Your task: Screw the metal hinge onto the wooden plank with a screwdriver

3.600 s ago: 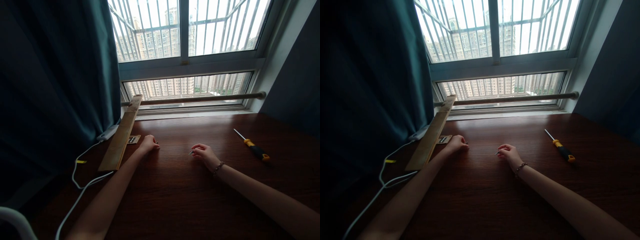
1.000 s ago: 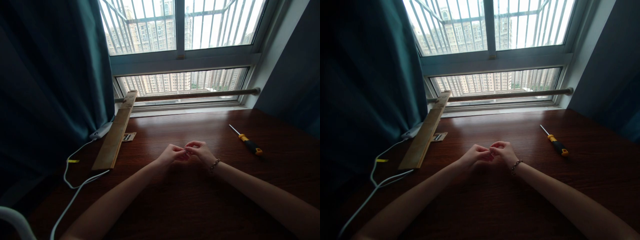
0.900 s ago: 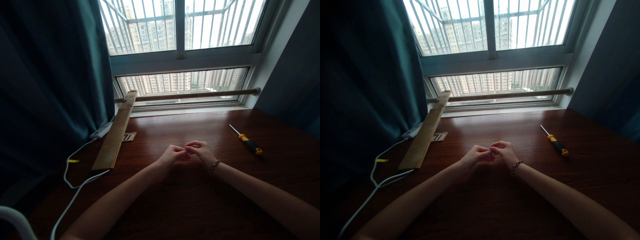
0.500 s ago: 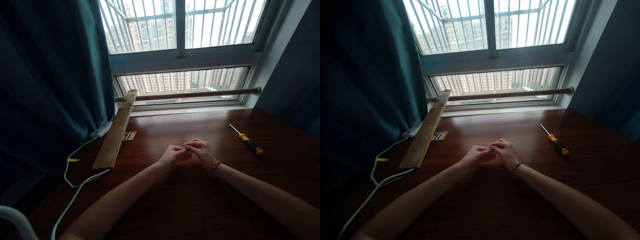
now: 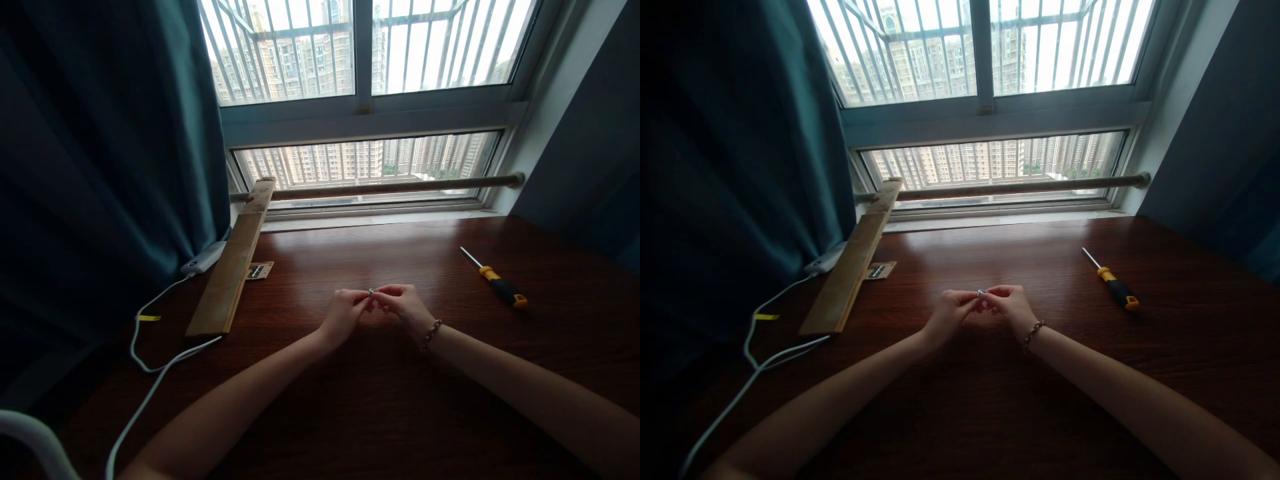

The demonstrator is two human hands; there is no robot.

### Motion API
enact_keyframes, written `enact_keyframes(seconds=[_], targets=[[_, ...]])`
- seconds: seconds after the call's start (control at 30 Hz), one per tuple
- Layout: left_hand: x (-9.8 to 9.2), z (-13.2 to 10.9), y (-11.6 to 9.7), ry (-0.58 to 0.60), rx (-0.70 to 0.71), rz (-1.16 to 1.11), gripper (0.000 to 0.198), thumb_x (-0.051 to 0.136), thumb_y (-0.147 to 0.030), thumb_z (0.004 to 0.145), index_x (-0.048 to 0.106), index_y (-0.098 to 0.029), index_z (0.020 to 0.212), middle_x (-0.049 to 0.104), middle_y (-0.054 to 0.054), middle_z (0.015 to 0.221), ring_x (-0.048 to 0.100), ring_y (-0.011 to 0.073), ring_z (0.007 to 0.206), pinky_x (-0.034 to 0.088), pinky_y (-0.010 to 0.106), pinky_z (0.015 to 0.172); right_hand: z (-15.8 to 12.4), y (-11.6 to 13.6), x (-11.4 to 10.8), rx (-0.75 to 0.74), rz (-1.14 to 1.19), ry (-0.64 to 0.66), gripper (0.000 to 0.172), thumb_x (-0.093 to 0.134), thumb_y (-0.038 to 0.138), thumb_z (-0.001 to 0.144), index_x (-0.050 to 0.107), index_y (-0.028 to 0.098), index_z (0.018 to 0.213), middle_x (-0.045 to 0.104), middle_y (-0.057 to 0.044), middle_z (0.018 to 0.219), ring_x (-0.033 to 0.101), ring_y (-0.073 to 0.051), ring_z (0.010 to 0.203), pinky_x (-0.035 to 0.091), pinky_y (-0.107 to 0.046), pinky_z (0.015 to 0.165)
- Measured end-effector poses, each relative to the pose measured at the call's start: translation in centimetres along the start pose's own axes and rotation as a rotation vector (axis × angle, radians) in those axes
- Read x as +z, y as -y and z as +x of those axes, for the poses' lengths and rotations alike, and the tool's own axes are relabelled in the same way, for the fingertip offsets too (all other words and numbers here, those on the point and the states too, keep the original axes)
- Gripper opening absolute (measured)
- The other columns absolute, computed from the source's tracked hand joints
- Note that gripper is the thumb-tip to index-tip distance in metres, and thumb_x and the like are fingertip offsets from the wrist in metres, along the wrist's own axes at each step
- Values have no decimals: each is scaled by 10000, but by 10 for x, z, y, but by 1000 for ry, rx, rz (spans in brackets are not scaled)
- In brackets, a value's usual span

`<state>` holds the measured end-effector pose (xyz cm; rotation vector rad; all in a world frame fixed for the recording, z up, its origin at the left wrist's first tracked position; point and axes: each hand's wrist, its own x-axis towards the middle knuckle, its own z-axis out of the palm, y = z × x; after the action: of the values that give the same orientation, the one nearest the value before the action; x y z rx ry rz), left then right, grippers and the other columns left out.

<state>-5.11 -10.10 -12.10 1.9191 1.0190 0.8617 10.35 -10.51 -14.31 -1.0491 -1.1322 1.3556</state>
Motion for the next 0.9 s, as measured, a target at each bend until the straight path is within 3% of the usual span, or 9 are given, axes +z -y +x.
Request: enact_keyframes(seconds=[0.13, 0.3, 0.43, 0.57, 0.63, 0.77, 0.9], targets=[[2, -3, -1, 3, 101, 150, 286, 428, -272, 845, 697, -188, 799, 662, 23, 717, 588, 144, 665, 393, 212, 651, -3, 2, 2, 14, -9, -14, 282, 764, 341, 547, 686, 106, 682, 631, -44, 577, 473, -85, 482, 351, -214, 462], [6, -5, -5, 16, 114, 105, 272, 422, -236, 843, 691, -194, 828, 658, 17, 740, 584, 143, 690, 393, 212, 670, -2, 5, 3, -13, -42, -11, 238, 746, 310, 561, 672, 110, 667, 600, -27, 517, 458, -89, 453, 325, -220, 435], [10, -3, -5, 46, 38, -127, 207, 510, -263, 801, 685, -169, 862, 673, 35, 805, 594, 163, 770, 419, 231, 730, 1, 7, 2, -44, -73, -68, 242, 745, 307, 541, 649, 121, 661, 570, -5, 490, 453, -94, 435, 324, -225, 420], [13, 3, 0, 198, -85, -466, 247, 564, -274, 768, 647, -122, 944, 670, 87, 925, 608, 193, 859, 448, 284, 786, 4, 5, 0, -46, -137, -157, 239, 731, 301, 529, 635, 124, 657, 583, -13, 537, 461, -96, 441, 333, -221, 410], [14, 4, 3, 252, -102, -530, 268, 571, -275, 765, 632, -112, 968, 659, 104, 976, 609, 209, 894, 455, 312, 808, 5, 5, -2, -47, -198, -161, 215, 715, 283, 537, 633, 122, 653, 587, -14, 555, 456, -88, 442, 337, -212, 410], [17, 3, 6, 249, -17, -397, 255, 554, -234, 779, 617, -123, 1000, 656, 95, 996, 609, 205, 914, 446, 337, 865, 4, 8, -2, -21, -309, -99, 137, 661, 241, 567, 610, 116, 590, 529, 18, 477, 426, -68, 410, 304, -184, 382], [20, 1, 18, 172, 72, -204, 368, 523, -211, 799, 534, -155, 1162, 585, 99, 1163, 552, 204, 1056, 409, 344, 950, 12, 31, -15, 61, -371, 16, 117, 621, 203, 611, 610, 100, 555, 496, 24, 426, 409, -52, 391, 306, -162, 375]])
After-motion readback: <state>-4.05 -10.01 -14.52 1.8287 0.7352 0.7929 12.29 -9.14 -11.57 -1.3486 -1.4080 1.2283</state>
